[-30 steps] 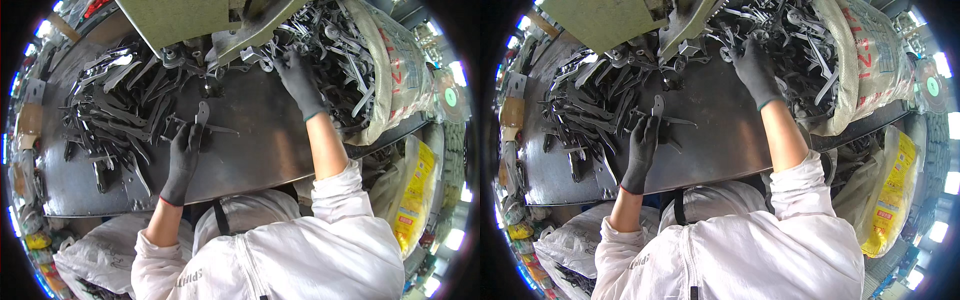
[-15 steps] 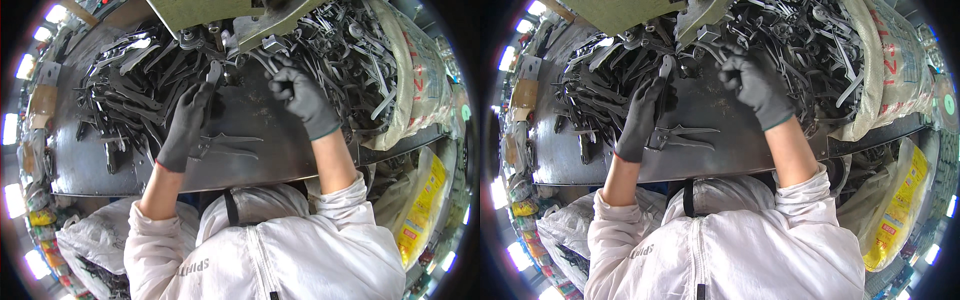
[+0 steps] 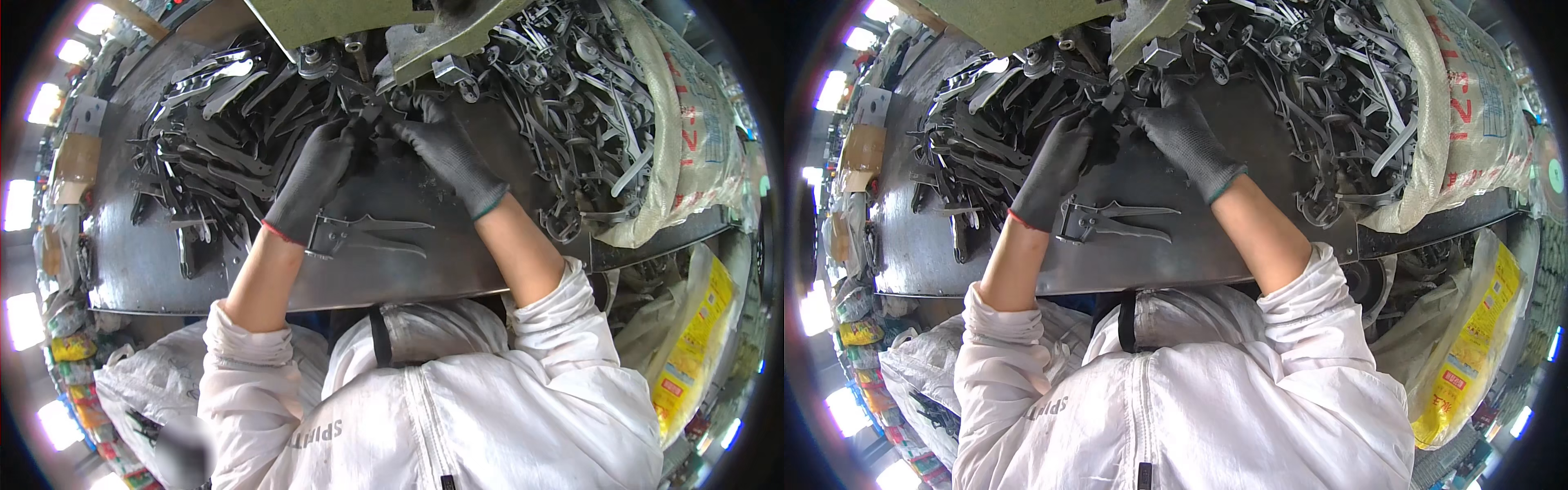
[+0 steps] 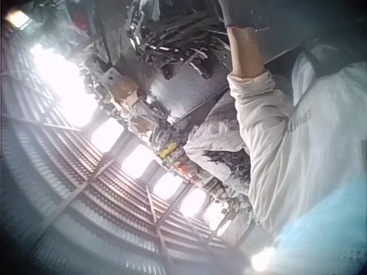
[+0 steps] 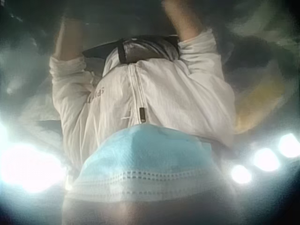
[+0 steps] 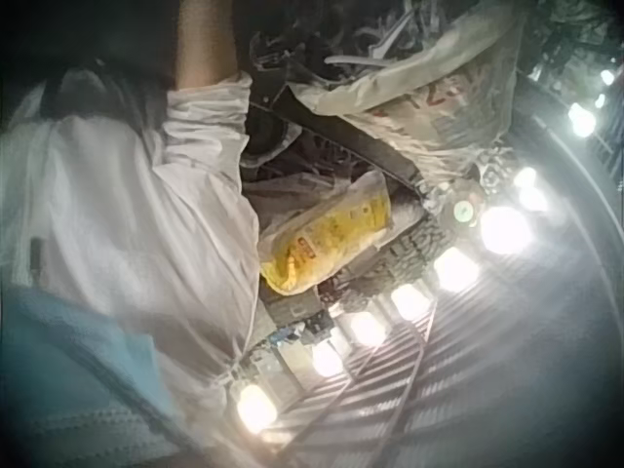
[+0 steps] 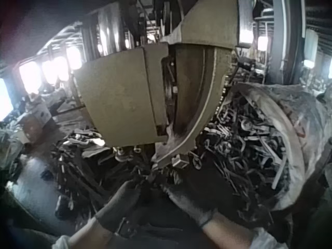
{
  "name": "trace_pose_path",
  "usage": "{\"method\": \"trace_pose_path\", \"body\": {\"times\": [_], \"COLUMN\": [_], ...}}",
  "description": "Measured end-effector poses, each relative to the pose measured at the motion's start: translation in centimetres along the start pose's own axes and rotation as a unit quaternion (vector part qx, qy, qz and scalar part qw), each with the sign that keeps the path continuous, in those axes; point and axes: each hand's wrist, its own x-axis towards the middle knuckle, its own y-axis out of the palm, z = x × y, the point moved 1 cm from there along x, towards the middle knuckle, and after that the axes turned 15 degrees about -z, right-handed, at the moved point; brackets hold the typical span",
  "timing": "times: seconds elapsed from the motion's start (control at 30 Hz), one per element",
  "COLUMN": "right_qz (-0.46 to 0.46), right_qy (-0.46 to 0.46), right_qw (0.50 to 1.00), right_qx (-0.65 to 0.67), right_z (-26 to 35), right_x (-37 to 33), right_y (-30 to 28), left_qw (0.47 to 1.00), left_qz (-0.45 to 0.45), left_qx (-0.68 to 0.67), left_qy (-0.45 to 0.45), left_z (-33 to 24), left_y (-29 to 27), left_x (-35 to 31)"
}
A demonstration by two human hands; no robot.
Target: The person puts on gloves and picks up metal components from a table. They place each component into a machine, press a foot pedal to process it, and then move the finished part to a different pile.
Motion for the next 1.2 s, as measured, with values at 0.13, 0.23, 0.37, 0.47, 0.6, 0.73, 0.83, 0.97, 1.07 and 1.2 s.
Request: {"method": "trace_pose_path", "body": {"times": [0.13, 0.23, 0.37, 0.47, 0.6, 0.73, 0.83, 0.97, 1.07, 1.2], "right_qz": [-0.026, -0.001, -0.005, -0.025, -0.015, 0.012, -0.001, 0.002, 0.008, 0.012], "right_qy": [-0.099, 0.048, 0.107, 0.115, 0.072, 0.083, 0.119, 0.103, 0.130, 0.143], "right_qw": [0.993, 0.998, 0.991, 0.990, 0.997, 0.994, 0.992, 0.995, 0.989, 0.987], "right_qx": [-0.060, -0.031, 0.083, 0.072, 0.037, 0.068, 0.033, -0.004, 0.065, 0.072], "right_z": [-3.4, -1.8, -0.9, -0.5, 0.6, 3.1, 2.5, -0.3, -0.4, 0.0], "right_x": [1.3, -0.3, -1.3, -1.8, -2.0, -4.1, -4.3, -3.2, -2.5, -2.5], "right_y": [0.5, 0.3, -0.1, 0.3, 0.8, 0.8, 0.8, -0.1, -0.6, -1.2], "left_qw": [0.998, 0.926, 0.799, 0.719, 0.654, 0.727, 0.882, 0.996, 0.973, 0.999], "left_qz": [0.004, -0.097, -0.236, -0.165, -0.123, -0.141, -0.099, -0.088, -0.062, -0.041], "left_qx": [0.058, 0.271, 0.472, 0.607, 0.736, 0.636, 0.415, 0.000, -0.100, -0.013], "left_qy": [-0.004, 0.246, 0.286, 0.295, 0.124, 0.215, 0.200, -0.016, 0.197, -0.028], "left_z": [0.9, -0.8, -4.7, -2.3, -0.5, -0.6, -1.9, -3.4, -2.1, -6.5], "left_y": [-0.2, -4.3, -7.7, -8.4, -6.5, -9.0, -11.5, -11.2, -10.3, -7.3], "left_x": [0.5, 0.4, -1.4, -2.4, -2.8, -3.4, -3.4, -5.2, -7.4, -7.9]}}
